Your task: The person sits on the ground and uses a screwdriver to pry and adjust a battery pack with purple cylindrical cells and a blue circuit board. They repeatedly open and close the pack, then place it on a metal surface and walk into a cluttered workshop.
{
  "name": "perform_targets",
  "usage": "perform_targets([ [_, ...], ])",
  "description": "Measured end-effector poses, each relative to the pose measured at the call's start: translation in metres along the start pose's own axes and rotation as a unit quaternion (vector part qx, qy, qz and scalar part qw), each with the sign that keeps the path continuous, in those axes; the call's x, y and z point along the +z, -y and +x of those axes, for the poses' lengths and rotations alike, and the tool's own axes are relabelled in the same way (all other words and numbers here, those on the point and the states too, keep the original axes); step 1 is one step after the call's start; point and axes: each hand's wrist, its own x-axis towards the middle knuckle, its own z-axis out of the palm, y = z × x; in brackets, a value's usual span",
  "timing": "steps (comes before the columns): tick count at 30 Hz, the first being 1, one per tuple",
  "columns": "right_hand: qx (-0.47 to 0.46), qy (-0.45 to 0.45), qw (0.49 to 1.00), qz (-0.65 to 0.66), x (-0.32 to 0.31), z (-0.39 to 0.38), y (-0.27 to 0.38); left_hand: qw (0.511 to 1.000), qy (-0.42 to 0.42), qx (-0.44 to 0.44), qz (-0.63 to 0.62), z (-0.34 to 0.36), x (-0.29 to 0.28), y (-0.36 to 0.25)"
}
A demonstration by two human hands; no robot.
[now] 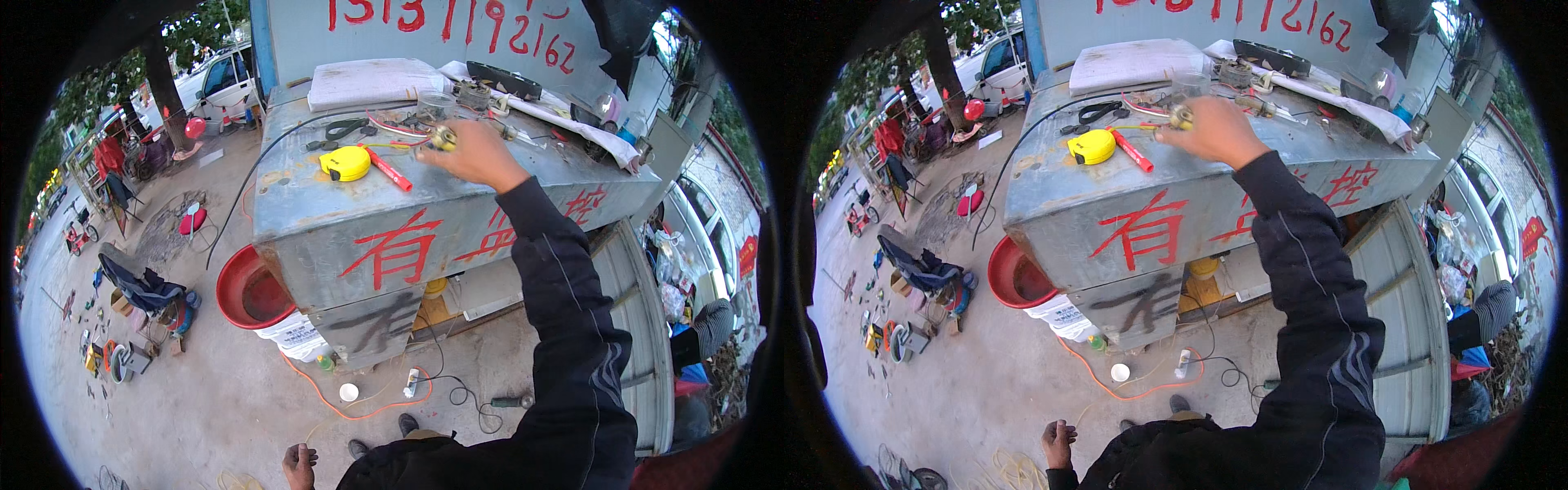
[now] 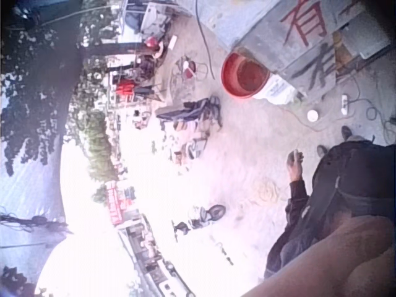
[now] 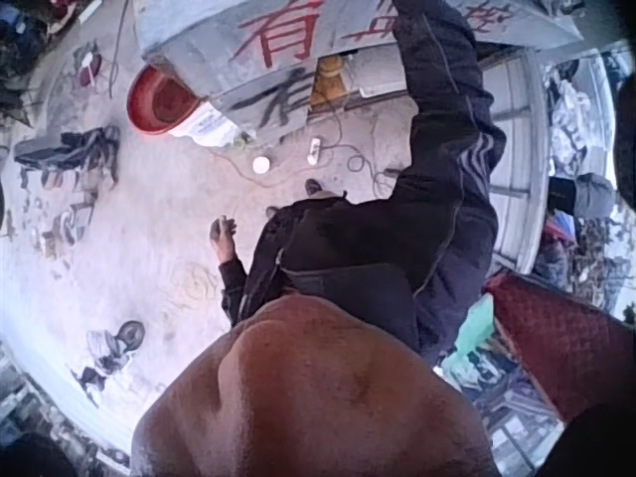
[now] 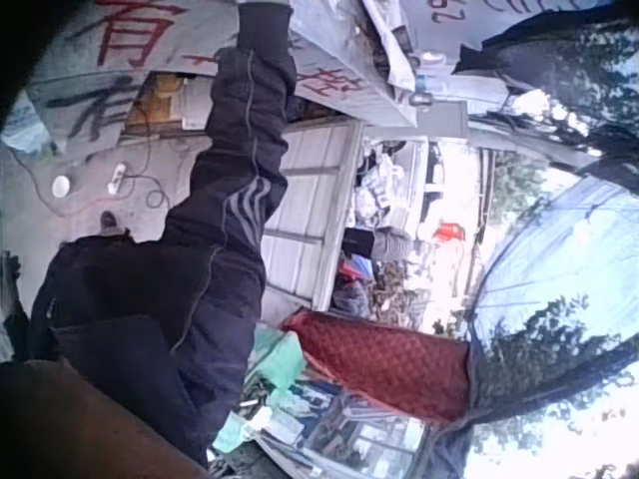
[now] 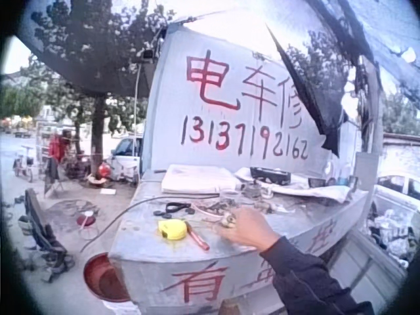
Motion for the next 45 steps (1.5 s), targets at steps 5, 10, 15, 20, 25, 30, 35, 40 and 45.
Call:
perform_targets([
  [5,-0.008,-0.019,0.999,0.046,-0.002,-0.014,-0.006,0.999,0.034,-0.002,0.033,-0.004,0.03,-0.018],
  [10,0.076,-0.062,0.995,-0.004,0.023,0.003,0.008,0.993,0.08,0.032,0.076,0.0,0.053,-0.039],
  [15,-0.005,-0.028,0.999,-0.024,0.01,0.009,0.013,0.989,0.091,0.082,0.08,0.0,0.06,-0.046],
  [20,-0.016,-0.171,0.985,0.019,-0.05,-0.001,-0.007,0.996,0.045,0.06,0.056,-0.003,0.043,-0.029],
  [25,-0.117,-0.411,0.886,0.177,-0.097,-0.007,-0.024,0.999,-0.002,0.038,0.039,-0.004,0.028,-0.015],
  [30,-0.151,-0.498,0.832,0.192,-0.111,-0.006,-0.058,0.998,-0.023,0.043,0.038,-0.005,0.03,-0.018],
  [35,-0.031,-0.492,0.813,0.308,-0.074,-0.004,-0.097,0.998,-0.03,0.048,0.037,-0.004,0.035,-0.022],
  [40,0.049,-0.491,0.8,0.341,-0.053,-0.011,-0.108,0.997,-0.03,0.045,0.046,0.0,0.037,-0.029],
  [45,0.025,-0.468,0.756,0.456,-0.063,-0.054,-0.092,0.997,-0.021,0.058,0.047,-0.002,0.047,-0.063],
])
